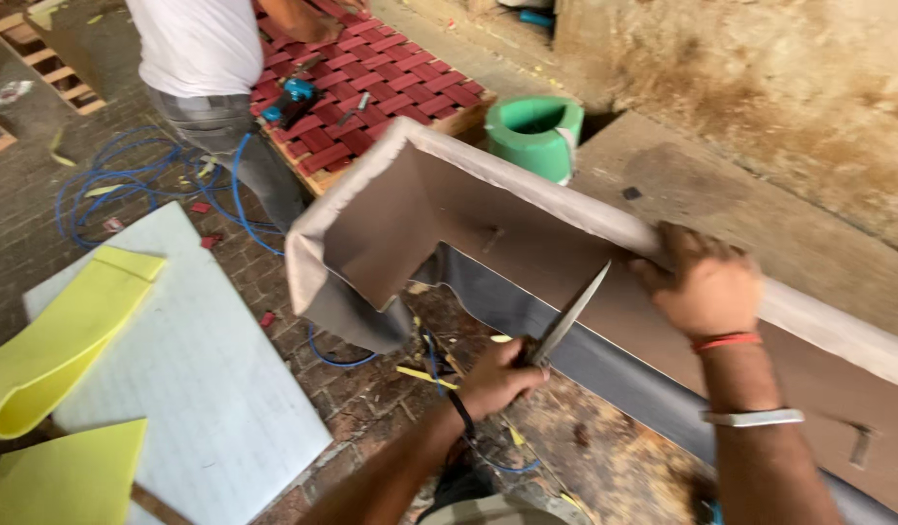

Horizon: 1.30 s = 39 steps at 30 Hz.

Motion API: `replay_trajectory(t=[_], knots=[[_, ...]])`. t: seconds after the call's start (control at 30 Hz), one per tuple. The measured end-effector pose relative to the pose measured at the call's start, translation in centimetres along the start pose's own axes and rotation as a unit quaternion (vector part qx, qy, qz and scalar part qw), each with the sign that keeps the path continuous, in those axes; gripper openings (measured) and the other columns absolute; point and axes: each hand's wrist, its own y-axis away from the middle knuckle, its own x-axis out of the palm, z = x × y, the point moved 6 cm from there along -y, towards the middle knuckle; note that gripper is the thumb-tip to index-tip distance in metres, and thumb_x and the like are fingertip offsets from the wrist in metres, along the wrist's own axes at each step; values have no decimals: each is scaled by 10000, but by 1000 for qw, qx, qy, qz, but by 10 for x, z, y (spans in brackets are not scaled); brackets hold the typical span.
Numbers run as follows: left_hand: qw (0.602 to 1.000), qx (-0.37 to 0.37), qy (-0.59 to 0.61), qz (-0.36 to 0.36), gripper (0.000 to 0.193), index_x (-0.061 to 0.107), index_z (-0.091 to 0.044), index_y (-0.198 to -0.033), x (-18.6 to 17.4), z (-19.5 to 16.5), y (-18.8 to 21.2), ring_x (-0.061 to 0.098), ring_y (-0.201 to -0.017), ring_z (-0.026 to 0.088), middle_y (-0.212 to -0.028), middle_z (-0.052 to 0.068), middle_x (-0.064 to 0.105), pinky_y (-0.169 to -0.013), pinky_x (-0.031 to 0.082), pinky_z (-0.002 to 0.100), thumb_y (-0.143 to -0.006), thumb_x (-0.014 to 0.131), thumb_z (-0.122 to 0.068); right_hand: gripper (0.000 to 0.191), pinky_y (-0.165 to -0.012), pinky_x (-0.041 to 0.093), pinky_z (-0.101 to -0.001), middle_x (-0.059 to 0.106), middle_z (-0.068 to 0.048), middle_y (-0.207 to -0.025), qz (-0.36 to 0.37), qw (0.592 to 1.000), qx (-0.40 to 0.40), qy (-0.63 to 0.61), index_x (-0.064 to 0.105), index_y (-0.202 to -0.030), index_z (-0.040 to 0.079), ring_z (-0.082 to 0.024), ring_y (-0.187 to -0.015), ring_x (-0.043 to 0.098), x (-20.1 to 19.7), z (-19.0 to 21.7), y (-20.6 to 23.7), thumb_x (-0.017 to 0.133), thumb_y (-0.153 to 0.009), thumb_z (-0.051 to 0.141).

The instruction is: The person aligns a strip of fabric over the foam-padded edge of a wooden furniture frame and staples it in place using a pneumatic nail gun. They fold the fabric around a corner, pull it taut along the rail, and cut the fabric with scissors as they work around the frame.

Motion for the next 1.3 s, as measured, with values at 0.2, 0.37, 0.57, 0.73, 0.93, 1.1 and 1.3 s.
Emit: replay_trajectory(t=[0.2,0.37,0.57,0.73,0.93,1.1,1.3], knots=[[989,94,-112,17,306,574,-104,-992,33,-97,-6,562,-750,119,-822,-32,575,-657,479,301,-857,748,-316,487,-1116,460,-477,690,-155,-1301,-186,954,-78,-220,689,-1220,72,-342,-1268,627,-52,-8,66,793,-765,209],[944,221,-241,38,327,593,-106,-1089,58,-187,-66,609,-819,183,-874,22,630,-728,505,349,-890,759,-306,255,-984,518,-448,767,-100,-1098,-123,977,75,-160,778,-1096,126,-305,-1037,711,-72,-85,80,769,-889,276],[800,282,-529,33,396,613,-110,-1147,86,-258,-199,688,-988,387,-1023,149,738,-804,520,509,-857,763,-333,392,-730,567,-445,767,-104,-866,22,971,222,-84,820,-1045,235,-333,-799,732,-63,-142,87,704,-901,580],[678,218,-663,230,429,687,-91,-1170,146,-212,-341,661,-1100,392,-1158,187,706,-904,533,505,-836,756,-351,374,-595,561,-419,750,-78,-763,107,951,288,-45,841,-979,303,-306,-665,722,-55,-154,76,653,-906,618],[594,100,-739,302,450,620,-57,-1314,192,-67,-462,629,-1231,345,-1338,183,645,-1020,510,506,-924,610,-282,347,-486,521,-368,742,-12,-656,146,915,376,20,828,-876,311,-203,-517,692,-40,-155,88,688,-840,627],[592,125,-725,330,468,603,-72,-1351,205,15,-518,605,-1277,349,-1369,194,634,-1058,486,495,-958,621,-325,288,-426,483,-335,739,-3,-628,66,932,356,-7,826,-787,228,-166,-446,645,-47,-150,89,717,-821,492],[617,154,-714,294,414,630,-90,-1318,202,47,-521,630,-1231,366,-1313,193,672,-1023,509,491,-939,665,-249,268,-389,448,-333,717,2,-588,67,931,359,6,808,-732,211,-153,-428,619,-53,-147,93,720,-851,435]])
